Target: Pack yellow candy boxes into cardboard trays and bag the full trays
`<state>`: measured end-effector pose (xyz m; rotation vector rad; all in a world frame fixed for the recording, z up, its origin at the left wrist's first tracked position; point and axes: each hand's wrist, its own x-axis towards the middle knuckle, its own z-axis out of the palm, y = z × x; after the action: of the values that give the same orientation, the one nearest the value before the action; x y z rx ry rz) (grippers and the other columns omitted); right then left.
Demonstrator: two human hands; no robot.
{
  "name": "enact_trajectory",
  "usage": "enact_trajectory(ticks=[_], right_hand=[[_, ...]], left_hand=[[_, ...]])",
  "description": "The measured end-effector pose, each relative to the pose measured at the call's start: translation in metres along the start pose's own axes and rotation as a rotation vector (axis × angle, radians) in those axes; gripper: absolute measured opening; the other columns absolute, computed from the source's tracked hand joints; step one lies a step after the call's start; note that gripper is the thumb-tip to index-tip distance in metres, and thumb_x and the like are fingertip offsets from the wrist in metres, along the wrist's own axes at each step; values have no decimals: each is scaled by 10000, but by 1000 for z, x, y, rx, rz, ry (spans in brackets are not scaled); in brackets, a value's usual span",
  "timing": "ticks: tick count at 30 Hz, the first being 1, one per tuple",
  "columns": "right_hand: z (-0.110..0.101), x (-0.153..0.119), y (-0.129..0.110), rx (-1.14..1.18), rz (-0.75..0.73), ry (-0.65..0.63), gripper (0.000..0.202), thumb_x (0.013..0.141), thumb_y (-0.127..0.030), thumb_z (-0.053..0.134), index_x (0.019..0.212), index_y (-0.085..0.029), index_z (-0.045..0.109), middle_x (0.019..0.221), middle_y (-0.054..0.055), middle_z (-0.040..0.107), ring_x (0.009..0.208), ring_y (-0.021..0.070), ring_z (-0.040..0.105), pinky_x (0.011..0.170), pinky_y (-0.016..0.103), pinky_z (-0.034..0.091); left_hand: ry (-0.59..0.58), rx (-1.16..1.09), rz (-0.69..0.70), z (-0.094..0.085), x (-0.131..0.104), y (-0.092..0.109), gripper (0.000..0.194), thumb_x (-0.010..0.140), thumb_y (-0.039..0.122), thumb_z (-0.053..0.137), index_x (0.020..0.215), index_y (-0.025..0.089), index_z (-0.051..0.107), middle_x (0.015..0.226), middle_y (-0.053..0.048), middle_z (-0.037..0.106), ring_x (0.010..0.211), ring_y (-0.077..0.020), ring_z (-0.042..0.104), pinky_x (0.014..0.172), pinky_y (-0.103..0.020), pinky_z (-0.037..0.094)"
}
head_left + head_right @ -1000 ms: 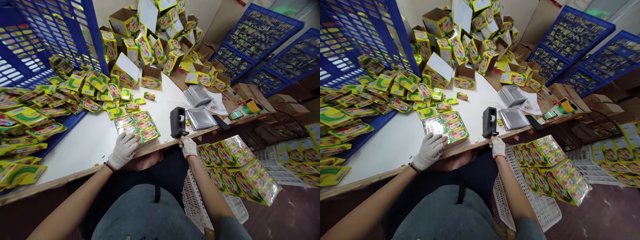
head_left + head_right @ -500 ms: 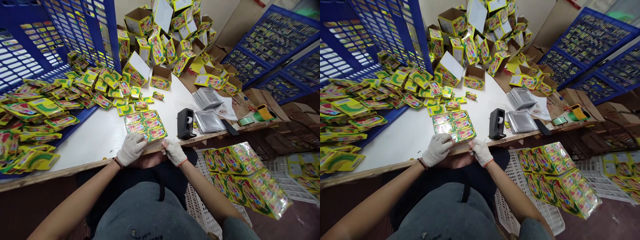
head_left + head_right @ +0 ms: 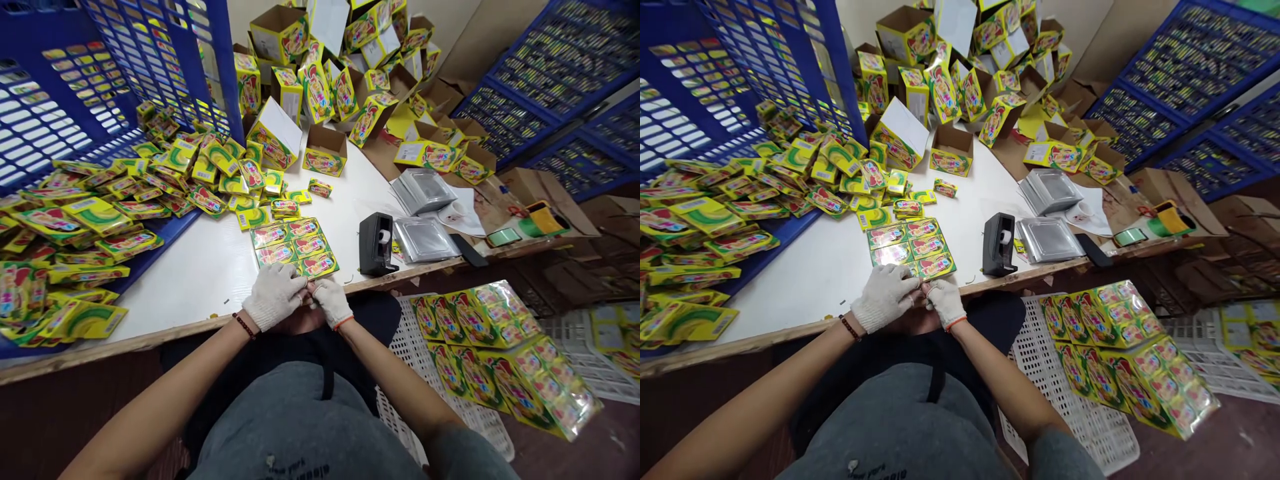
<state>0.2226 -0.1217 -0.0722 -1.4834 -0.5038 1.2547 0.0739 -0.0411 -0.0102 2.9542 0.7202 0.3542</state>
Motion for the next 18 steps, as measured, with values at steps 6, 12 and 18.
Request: enact_trajectory(ticks=[6,12,18], right_hand=[[-14,-8,-3,42,90,-81,330,647,-430,815,767,-210,600,651,-8,671,509,130,621,442,223,479],[-30,-6,-1,380,203,-181,429,798,-570,688,1018,-230,549,911,72,700,794,236,733,660,405,613],[-37,58,-45,12,-188,-153,257,891,-450,528,984,-218,590,954,97,695,962,258,680,809,490,597]], left_hand=[[3,56,-95,13,19,19,93,882,217,593,920,181,670,884,-113,651,864,-285,609,688,-404,423],[200,-188,-132,-5,31,-50,247,819,347,670,994,172,667,1047,-87,653,978,-252,592,873,-414,493],[323,-242,-324,13,21,-91,260,928,231,449,1095,130,620,998,-86,639,951,-210,596,866,-354,527]])
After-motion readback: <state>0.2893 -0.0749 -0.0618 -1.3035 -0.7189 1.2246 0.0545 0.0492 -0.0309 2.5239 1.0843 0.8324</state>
